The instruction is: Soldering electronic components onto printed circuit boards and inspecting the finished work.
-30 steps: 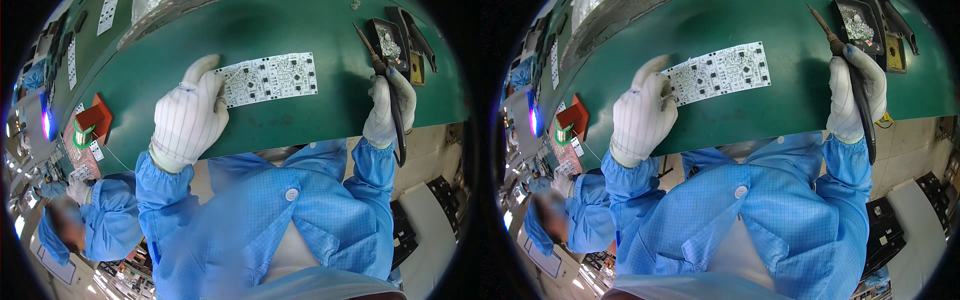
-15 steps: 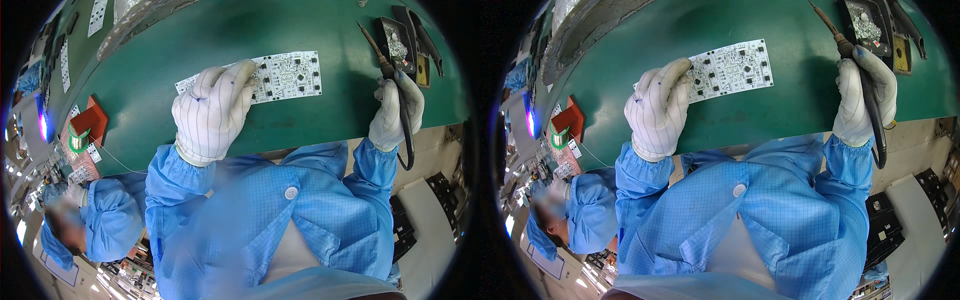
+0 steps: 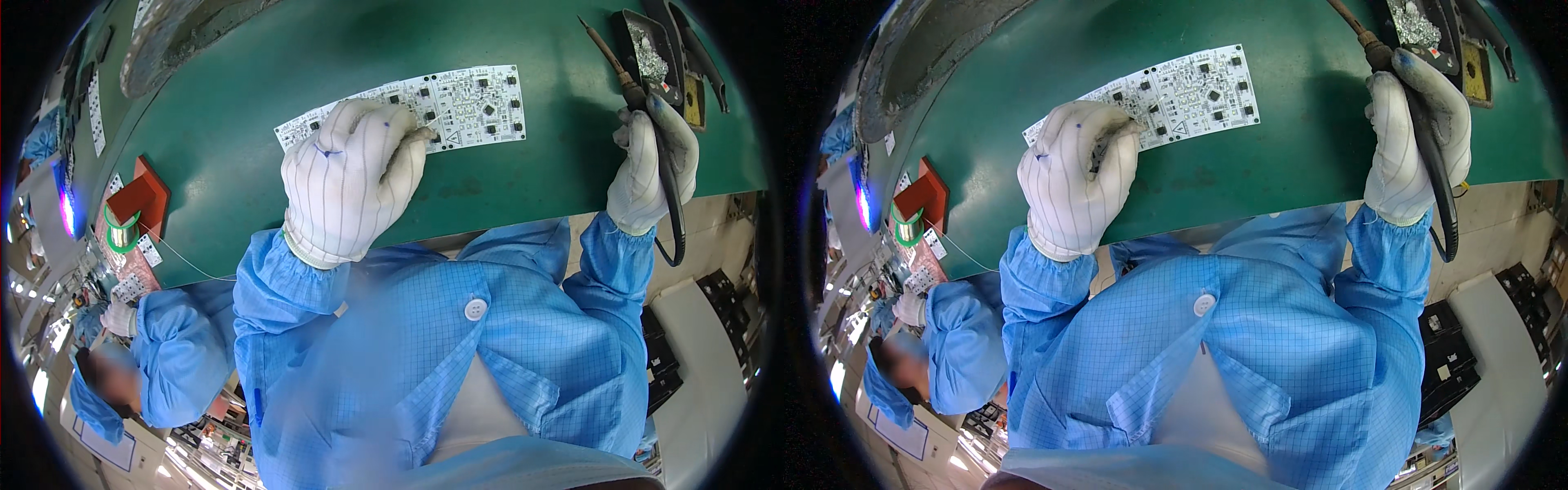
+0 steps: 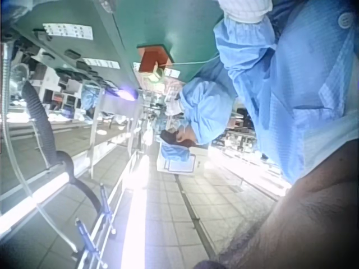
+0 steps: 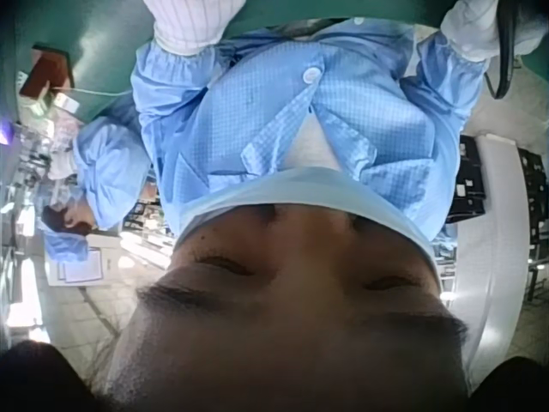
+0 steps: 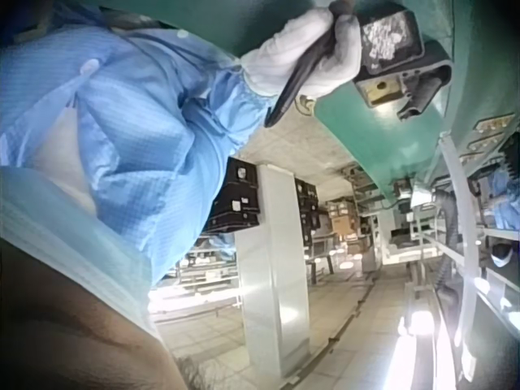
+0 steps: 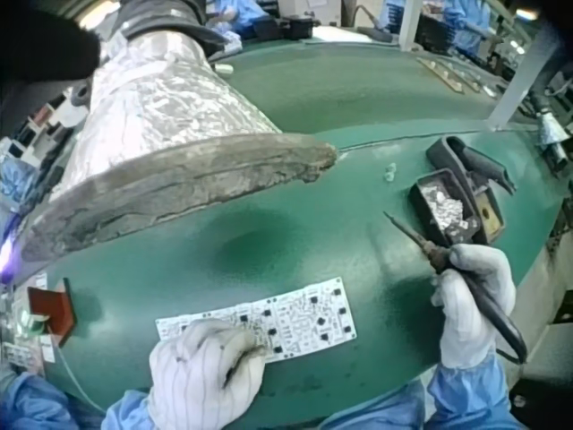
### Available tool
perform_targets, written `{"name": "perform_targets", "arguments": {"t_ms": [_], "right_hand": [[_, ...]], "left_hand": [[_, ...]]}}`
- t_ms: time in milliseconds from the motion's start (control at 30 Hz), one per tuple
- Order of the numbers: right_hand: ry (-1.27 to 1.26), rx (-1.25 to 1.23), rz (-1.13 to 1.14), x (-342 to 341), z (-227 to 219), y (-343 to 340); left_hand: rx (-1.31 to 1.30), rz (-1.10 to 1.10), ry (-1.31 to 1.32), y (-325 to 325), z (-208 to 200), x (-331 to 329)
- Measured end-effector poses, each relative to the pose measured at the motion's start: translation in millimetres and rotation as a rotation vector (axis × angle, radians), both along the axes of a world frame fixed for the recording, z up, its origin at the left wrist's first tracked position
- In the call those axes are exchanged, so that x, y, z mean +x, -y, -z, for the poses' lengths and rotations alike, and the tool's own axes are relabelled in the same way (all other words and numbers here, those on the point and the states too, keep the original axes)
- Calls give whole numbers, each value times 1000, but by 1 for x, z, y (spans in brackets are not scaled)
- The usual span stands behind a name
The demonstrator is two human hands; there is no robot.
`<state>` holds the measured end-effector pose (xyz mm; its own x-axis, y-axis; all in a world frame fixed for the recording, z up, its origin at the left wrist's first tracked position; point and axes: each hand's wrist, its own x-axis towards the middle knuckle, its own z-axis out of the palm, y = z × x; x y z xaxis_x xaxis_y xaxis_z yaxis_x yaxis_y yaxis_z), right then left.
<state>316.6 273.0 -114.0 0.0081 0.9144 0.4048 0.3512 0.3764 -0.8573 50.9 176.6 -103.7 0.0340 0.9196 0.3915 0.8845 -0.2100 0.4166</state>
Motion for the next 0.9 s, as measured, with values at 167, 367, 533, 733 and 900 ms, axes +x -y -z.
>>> {"name": "perform_targets", "arguments": {"t_ms": [167,367,533,733,900], "right_hand": [[20,5,9,-1,-1,0],[-6,1,19,-5,-2,-2],[2,-4,30,-9,-3,0],[64,41,-9,-12,-3,-1],[84,42,12,-12,-2,0]], "left_hand": [[6,40,-50,1,1,-2],[-4,37,-58,13,-4,-10],[-32,-12,-53,30,-2,-23],[-7,-23,-39,39,1,-42],[-40,-71,15,41,4,-44]]}}
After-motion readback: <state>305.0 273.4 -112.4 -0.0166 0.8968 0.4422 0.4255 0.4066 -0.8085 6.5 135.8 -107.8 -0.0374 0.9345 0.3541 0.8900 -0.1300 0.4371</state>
